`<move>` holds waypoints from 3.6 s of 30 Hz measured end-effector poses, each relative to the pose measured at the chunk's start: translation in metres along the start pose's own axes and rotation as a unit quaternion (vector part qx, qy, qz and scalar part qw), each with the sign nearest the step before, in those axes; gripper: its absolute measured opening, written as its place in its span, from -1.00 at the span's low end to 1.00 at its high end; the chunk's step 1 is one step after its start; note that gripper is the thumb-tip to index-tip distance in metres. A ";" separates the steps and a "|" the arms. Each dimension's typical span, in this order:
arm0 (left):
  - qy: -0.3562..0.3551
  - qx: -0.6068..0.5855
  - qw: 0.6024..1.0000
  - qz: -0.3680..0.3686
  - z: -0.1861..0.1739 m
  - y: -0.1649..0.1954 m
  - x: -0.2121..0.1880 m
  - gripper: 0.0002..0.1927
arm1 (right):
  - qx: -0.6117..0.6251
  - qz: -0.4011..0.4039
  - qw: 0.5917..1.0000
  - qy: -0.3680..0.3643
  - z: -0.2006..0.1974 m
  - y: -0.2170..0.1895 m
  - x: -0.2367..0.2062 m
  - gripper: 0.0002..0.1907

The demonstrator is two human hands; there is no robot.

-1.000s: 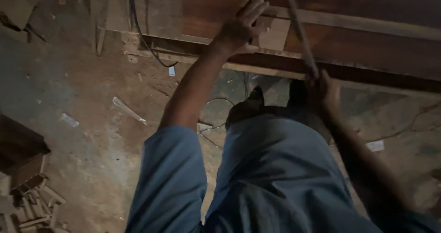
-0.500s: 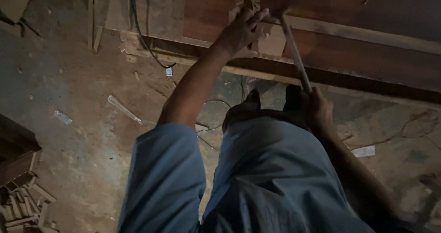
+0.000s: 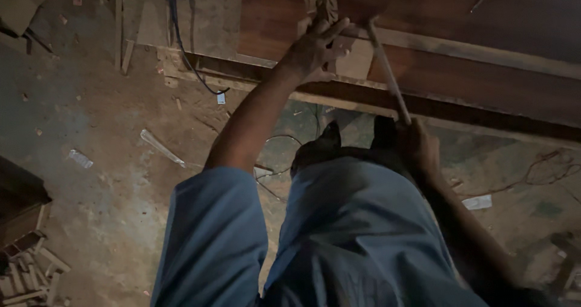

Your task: The person positions a small wooden block onto a wooden board and secures it by driving a nail into it with a hammer.

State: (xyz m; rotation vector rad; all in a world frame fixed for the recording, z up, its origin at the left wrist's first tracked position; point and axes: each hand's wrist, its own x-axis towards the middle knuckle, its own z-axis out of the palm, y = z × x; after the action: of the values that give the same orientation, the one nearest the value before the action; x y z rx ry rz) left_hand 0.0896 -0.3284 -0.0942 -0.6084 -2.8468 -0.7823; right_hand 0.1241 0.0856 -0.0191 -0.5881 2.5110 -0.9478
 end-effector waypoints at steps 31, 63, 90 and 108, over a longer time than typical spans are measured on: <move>0.058 0.136 0.989 0.018 -0.003 0.002 -0.005 -0.69 | -0.022 -0.043 0.995 0.085 -0.009 0.002 -0.034 -0.72; 0.030 0.015 0.999 0.019 -0.012 0.006 -0.015 -0.32 | -0.190 -0.037 0.981 0.020 0.034 0.013 0.000 -0.77; -0.103 0.140 0.985 -0.010 -0.003 0.009 -0.027 -0.31 | 0.133 0.114 0.976 0.132 0.031 0.081 -0.138 -0.74; -0.020 0.057 0.998 0.003 0.117 0.194 0.133 -0.42 | 0.174 0.190 0.945 0.199 -0.077 0.194 -0.192 -0.75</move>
State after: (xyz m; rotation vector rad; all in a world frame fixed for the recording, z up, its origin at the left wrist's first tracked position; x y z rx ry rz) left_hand 0.0465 -0.0701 -0.0753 -0.6224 -2.9008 -0.6077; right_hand 0.1989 0.3560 -0.0596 0.2172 2.5529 -1.4146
